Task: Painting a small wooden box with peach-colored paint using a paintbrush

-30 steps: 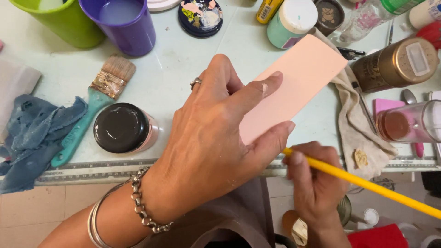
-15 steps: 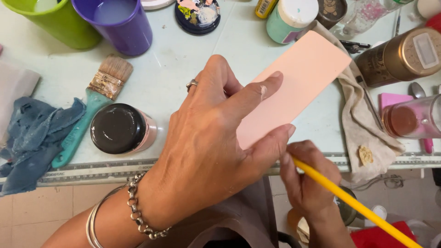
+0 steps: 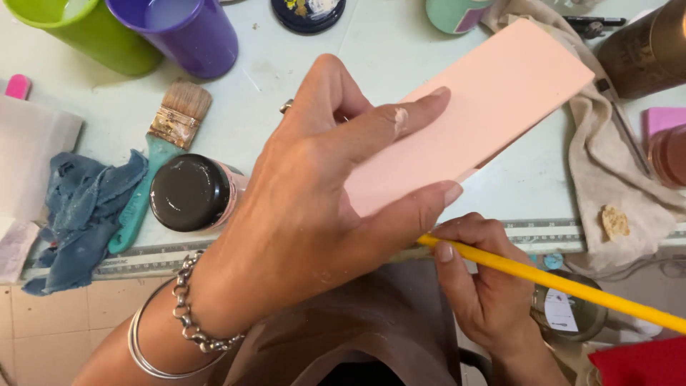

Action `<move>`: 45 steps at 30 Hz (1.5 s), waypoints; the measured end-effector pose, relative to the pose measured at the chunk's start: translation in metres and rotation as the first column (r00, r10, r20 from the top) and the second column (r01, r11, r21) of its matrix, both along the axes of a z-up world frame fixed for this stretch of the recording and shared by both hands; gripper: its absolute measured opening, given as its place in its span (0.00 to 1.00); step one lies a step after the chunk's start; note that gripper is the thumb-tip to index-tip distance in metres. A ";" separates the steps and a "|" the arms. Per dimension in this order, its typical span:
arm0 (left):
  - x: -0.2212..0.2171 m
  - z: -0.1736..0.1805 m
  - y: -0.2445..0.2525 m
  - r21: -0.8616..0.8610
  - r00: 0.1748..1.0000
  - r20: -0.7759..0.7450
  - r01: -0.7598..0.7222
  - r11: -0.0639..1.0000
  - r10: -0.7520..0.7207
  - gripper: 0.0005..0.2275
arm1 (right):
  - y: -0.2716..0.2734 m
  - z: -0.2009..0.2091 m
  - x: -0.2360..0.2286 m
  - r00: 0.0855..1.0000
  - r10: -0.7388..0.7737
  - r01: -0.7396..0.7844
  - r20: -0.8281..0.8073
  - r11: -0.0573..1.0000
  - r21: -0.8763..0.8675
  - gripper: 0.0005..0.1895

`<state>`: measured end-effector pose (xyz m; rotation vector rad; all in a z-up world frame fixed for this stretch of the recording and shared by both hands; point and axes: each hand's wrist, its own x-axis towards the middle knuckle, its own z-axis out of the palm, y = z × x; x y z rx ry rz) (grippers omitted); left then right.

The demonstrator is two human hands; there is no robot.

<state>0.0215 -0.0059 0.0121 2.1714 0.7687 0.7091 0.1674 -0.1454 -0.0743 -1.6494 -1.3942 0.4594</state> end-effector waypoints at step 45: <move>0.000 -0.001 -0.009 -0.004 1.000 0.017 -0.007 1.000 0.007 0.23 | -0.008 0.003 -0.004 0.945 -0.316 0.292 0.081 0.931 0.221 0.07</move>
